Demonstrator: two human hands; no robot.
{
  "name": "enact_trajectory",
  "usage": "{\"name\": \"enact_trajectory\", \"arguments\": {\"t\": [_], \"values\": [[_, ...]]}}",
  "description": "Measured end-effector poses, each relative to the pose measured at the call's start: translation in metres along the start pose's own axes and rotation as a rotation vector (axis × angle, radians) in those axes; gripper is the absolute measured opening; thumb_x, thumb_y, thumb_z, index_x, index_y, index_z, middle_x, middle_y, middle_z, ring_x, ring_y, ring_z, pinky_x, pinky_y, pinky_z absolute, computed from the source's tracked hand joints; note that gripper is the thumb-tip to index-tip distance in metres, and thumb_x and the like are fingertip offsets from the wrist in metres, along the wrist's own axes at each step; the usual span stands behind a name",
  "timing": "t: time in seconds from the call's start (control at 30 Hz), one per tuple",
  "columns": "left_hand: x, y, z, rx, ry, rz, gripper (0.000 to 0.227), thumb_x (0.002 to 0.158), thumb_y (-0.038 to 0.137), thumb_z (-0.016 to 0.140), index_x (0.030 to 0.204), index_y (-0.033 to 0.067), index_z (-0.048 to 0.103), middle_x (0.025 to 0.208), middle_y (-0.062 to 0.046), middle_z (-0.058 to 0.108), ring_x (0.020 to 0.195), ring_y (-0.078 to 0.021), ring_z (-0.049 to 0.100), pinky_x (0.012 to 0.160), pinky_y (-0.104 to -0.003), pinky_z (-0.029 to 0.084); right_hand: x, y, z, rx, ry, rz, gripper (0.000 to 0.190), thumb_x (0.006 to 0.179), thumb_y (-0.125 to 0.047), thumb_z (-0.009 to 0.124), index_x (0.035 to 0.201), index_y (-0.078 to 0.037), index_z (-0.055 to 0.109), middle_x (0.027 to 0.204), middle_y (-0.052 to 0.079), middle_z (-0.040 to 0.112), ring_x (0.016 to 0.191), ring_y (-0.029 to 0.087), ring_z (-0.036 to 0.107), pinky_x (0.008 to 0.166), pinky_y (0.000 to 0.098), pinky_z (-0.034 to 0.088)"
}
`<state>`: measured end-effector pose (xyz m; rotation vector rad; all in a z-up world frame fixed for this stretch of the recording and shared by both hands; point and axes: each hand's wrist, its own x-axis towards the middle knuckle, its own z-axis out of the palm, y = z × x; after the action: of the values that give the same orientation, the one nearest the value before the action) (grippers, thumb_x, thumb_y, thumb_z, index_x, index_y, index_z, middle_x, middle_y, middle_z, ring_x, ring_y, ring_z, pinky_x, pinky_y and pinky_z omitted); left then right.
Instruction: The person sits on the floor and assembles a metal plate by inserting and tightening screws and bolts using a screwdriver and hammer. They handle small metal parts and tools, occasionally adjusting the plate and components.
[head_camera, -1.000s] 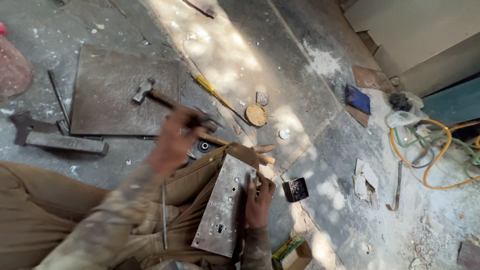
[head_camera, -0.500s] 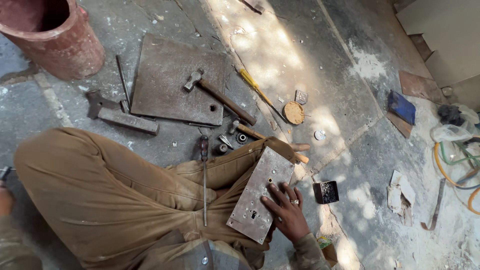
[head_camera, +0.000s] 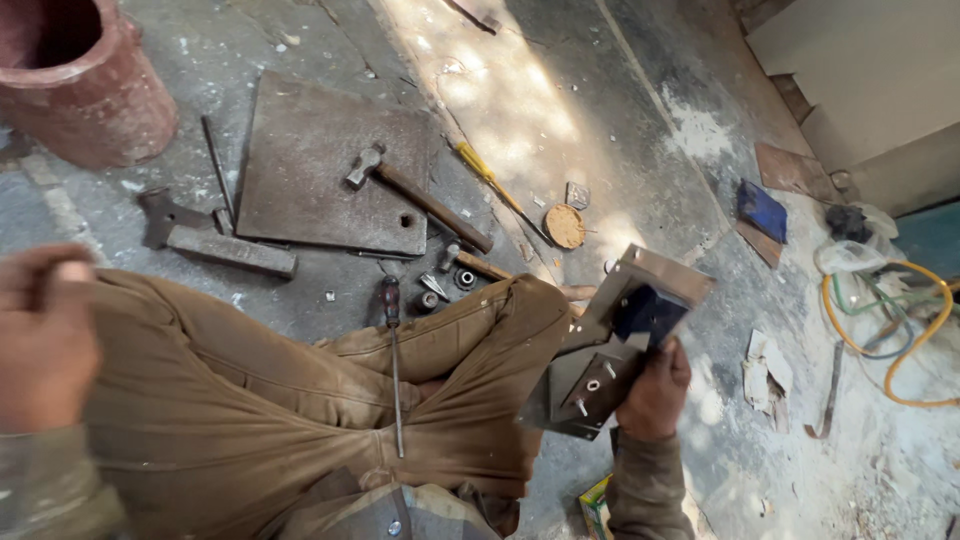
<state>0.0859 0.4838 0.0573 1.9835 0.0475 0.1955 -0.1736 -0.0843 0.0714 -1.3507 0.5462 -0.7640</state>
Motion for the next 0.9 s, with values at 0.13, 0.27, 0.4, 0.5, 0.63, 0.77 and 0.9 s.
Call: {"name": "enact_trajectory", "arguments": {"t": [0.13, 0.27, 0.4, 0.5, 0.63, 0.77, 0.9], "values": [[-0.035, 0.071, 0.152, -0.087, -0.575, -0.155, 0.024, 0.094, 0.016, 0.068, 0.115, 0.0092, 0.075, 0.108, -0.004, 0.076, 0.09, -0.014, 0.068, 0.077, -0.03, 0.057, 0.005, 0.046, 0.021, 0.076, 0.125, 0.249, 0.032, 0.11, -0.028, 0.048, 0.117, -0.003, 0.067, 0.103, 0.008, 0.073, 0.087, 0.017, 0.068, 0.077, 0.0328, 0.057], [-0.054, 0.107, 0.248, 0.046, -0.854, 0.215, 0.027, 0.093, 0.022, 0.068, 0.112, 0.0039, 0.074, 0.1, -0.018, 0.077, 0.091, -0.0309, 0.073, 0.079, -0.039, 0.056, -0.012, 0.093, 0.019, -0.323, 0.045, 0.293, 0.033, 0.11, -0.025, 0.052, 0.111, 0.001, 0.071, 0.096, 0.005, 0.07, 0.083, 0.011, 0.06, 0.073, 0.0284, 0.052], [-0.007, 0.114, 0.325, 0.127, -0.912, 0.323, 0.03, 0.091, 0.024, 0.066, 0.114, 0.0062, 0.073, 0.102, -0.019, 0.075, 0.092, -0.0367, 0.073, 0.08, -0.044, 0.056, -0.016, 0.095, -0.009, -0.727, 0.075, 0.511, 0.028, 0.103, -0.027, 0.052, 0.11, -0.003, 0.066, 0.081, 0.006, 0.065, 0.064, 0.016, 0.06, 0.057, 0.0334, 0.048], [0.034, 0.105, 0.388, 0.277, -0.878, 0.406, 0.03, 0.096, 0.023, 0.065, 0.119, 0.0058, 0.072, 0.109, -0.019, 0.073, 0.101, -0.0385, 0.07, 0.09, -0.046, 0.054, -0.027, 0.096, -0.02, -0.569, 0.15, 0.36, 0.027, 0.106, -0.023, 0.053, 0.12, -0.003, 0.065, 0.086, 0.005, 0.06, 0.067, 0.012, 0.053, 0.061, 0.0295, 0.046], [0.083, 0.087, 0.466, 0.621, -0.9, 0.433, 0.045, 0.1, 0.005, 0.052, 0.143, 0.0128, 0.059, 0.145, -0.014, 0.059, 0.129, -0.0376, 0.058, 0.11, -0.048, 0.045, -0.043, 0.109, -0.014, -0.356, 0.107, 0.347, 0.036, 0.104, -0.018, 0.051, 0.138, -0.006, 0.055, 0.11, 0.004, 0.061, 0.088, 0.01, 0.055, 0.076, 0.0264, 0.049], [0.125, 0.067, 0.523, 0.924, -0.856, 0.581, 0.064, 0.093, -0.006, 0.045, 0.154, 0.0171, 0.045, 0.161, -0.011, 0.038, 0.146, -0.038, 0.034, 0.119, -0.054, 0.023, -0.034, 0.12, -0.001, -0.425, 0.149, 0.275, 0.041, 0.106, -0.016, 0.048, 0.144, -0.004, 0.051, 0.125, 0.009, 0.059, 0.109, 0.013, 0.056, 0.095, 0.0293, 0.047], [0.146, 0.038, 0.559, 0.819, -0.868, 0.67, 0.068, 0.094, -0.009, 0.043, 0.156, 0.0168, 0.042, 0.161, -0.014, 0.038, 0.144, -0.0404, 0.035, 0.116, -0.053, 0.023, -0.009, 0.113, 0.004, -0.468, 0.171, 0.194, 0.043, 0.106, -0.013, 0.045, 0.147, -0.002, 0.048, 0.139, 0.012, 0.058, 0.127, 0.02, 0.054, 0.111, 0.0346, 0.041]]}}
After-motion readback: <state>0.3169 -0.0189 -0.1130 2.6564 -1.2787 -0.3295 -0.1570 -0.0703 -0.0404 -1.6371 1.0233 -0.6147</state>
